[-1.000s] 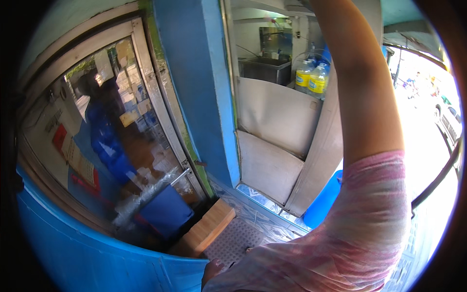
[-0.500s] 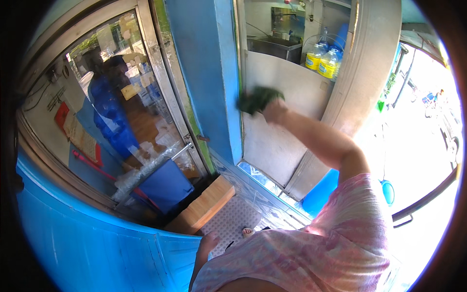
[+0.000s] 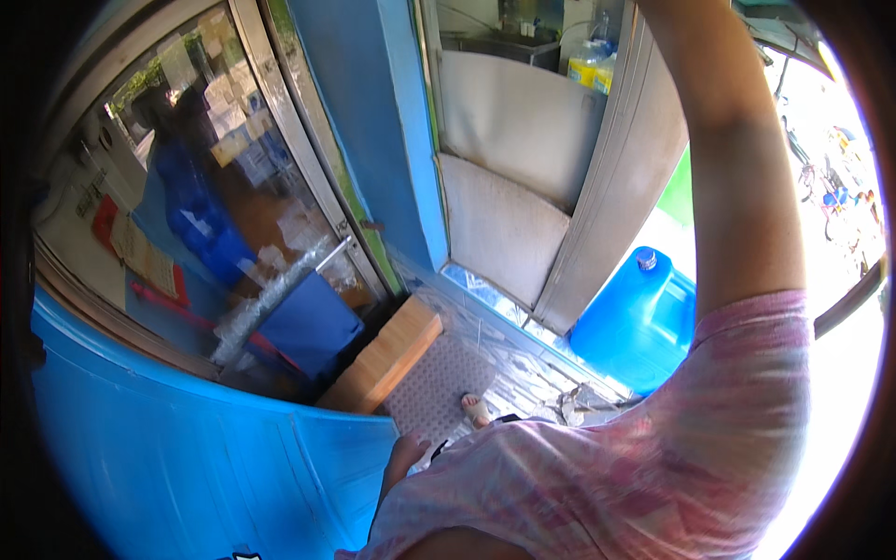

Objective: The person wipes the glass display case and surrounding surfaces with a green cloth. They move several green and blue plastic jugs to access different areas, then wipe the interior and exterior of the display case before returning the jugs to their original positions.

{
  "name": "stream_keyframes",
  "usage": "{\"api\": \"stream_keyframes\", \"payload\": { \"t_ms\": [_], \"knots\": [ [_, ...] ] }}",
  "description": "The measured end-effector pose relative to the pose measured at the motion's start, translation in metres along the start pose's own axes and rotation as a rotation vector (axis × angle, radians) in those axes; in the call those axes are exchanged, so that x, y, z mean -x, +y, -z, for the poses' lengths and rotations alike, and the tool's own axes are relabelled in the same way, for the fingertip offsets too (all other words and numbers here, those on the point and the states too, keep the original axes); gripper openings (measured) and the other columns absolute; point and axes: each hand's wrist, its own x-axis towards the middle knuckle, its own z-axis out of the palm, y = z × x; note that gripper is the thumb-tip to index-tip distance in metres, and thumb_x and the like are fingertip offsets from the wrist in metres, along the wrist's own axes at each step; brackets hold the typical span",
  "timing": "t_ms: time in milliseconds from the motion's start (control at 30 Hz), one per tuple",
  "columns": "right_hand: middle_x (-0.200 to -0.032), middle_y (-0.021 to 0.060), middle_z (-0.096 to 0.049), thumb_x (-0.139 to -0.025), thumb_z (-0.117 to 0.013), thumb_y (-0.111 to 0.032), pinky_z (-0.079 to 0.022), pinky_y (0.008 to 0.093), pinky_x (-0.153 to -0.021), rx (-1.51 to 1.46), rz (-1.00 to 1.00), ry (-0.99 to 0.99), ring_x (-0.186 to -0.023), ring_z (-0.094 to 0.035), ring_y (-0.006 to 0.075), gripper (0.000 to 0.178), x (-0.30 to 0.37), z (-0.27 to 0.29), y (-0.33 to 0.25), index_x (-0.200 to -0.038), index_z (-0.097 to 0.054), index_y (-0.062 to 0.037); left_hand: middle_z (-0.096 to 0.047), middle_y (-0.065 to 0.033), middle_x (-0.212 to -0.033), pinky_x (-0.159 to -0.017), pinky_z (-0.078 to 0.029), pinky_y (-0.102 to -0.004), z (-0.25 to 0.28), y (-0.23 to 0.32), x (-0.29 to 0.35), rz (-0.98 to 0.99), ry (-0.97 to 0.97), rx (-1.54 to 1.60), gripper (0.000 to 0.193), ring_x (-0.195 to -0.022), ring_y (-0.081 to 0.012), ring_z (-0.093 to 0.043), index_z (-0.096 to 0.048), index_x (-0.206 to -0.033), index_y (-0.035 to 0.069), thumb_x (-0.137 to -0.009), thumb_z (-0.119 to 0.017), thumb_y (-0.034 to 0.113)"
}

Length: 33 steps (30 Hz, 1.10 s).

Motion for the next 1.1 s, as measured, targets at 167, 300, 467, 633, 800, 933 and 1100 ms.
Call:
{"api": "stream_keyframes", "payload": {
  "t_ms": [167, 300, 467, 633, 800, 933, 1100],
  "knots": [
    [-0.141, 0.0153, -0.039, -0.084, -0.054, -0.017, -0.029, 0.0517, -0.102, -0.236, 0.020, -0.251, -0.136, -0.027, 0.0402, 0.059, 0.205, -0.041, -0.077, -0.141, -0.039, -0.0128, -0.062, -0.0214, -0.115, -0.090, -0.047, -0.0427, -0.003, 0.004, 0.005, 0.017, -0.060, -0.002, 0.051, -0.105, -0.0372, -0.060, -0.057, -0.124, 0.004, -0.082, -0.063, 0.034],
    [-0.130, 0.0178, -0.050, -0.082, -0.047, -0.005, -0.053, 0.0448, -0.088, -0.145, 0.357, -0.295, -0.127, -0.043, 0.0351, 0.050, 0.381, -0.042, -0.137, -0.132, -0.051, -0.0121, -0.063, -0.0220, -0.111, -0.088, -0.047, -0.0433, 0.007, -0.006, 0.016, 0.033, -0.039, 0.000, 0.049, -0.103, -0.0374, -0.060, -0.057, -0.120, 0.004, -0.081, -0.064, 0.032],
    [-0.108, 0.0152, -0.061, -0.070, -0.052, 0.004, -0.049, 0.0432, -0.086, -0.824, 0.226, -0.329, -0.107, -0.054, 0.0367, 0.047, 0.497, -0.025, -0.176, -0.115, -0.061, -0.0017, -0.064, -0.0236, -0.106, -0.087, -0.047, -0.0448, 0.019, -0.011, 0.019, 0.051, 0.015, 0.053, 0.043, -0.101, -0.0385, -0.061, -0.058, -0.116, 0.004, -0.082, -0.063, 0.028],
    [-0.111, 0.0151, -0.057, -0.086, -0.052, -0.010, -0.041, 0.0460, -0.091, -1.151, 0.285, -0.773, -0.108, -0.052, 0.0344, 0.031, 0.667, -0.021, -0.208, -0.115, -0.061, -0.0092, -0.063, -0.0231, -0.110, -0.089, -0.047, -0.0439, 0.026, 0.001, 0.002, 0.075, -0.038, 0.010, 0.045, -0.103, -0.0375, -0.060, -0.057, -0.121, 0.004, -0.083, -0.062, 0.029],
    [-0.119, 0.0176, -0.055, -0.095, -0.043, -0.018, -0.041, 0.0430, -0.094, -0.706, 0.079, -1.426, -0.111, -0.052, 0.0347, 0.039, 0.789, -0.050, -0.259, -0.133, -0.047, -0.0097, -0.062, -0.0223, -0.112, -0.089, -0.047, -0.0435, 0.056, 0.009, -0.009, 0.059, -0.019, -0.033, 0.043, -0.105, -0.0379, -0.059, -0.056, -0.121, 0.004, -0.085, -0.062, 0.025],
    [-0.112, 0.0211, -0.055, -0.092, -0.040, -0.012, -0.042, 0.0497, -0.086, -0.900, -0.553, -1.589, -0.103, -0.053, 0.0365, 0.037, 0.778, -0.074, -0.377, -0.128, -0.047, -0.0026, -0.063, -0.0192, -0.111, -0.095, -0.043, -0.0474, 0.099, 0.010, -0.028, 0.056, 0.080, -0.136, 0.040, -0.103, -0.0360, -0.059, -0.057, -0.119, 0.005, -0.084, -0.063, 0.023],
    [-0.120, 0.0145, -0.052, -0.078, -0.051, -0.004, -0.038, 0.0443, -0.096, -1.171, 0.118, -1.103, -0.114, -0.046, 0.0345, 0.050, 0.699, -0.134, -0.512, -0.129, -0.048, -0.0060, -0.058, -0.0102, -0.121, -0.103, -0.029, -0.0585, 0.184, 0.022, -0.047, 0.195, 0.188, -0.775, 0.040, -0.119, -0.0276, -0.050, -0.053, -0.123, 0.010, -0.086, -0.060, 0.026]
  ]
}}
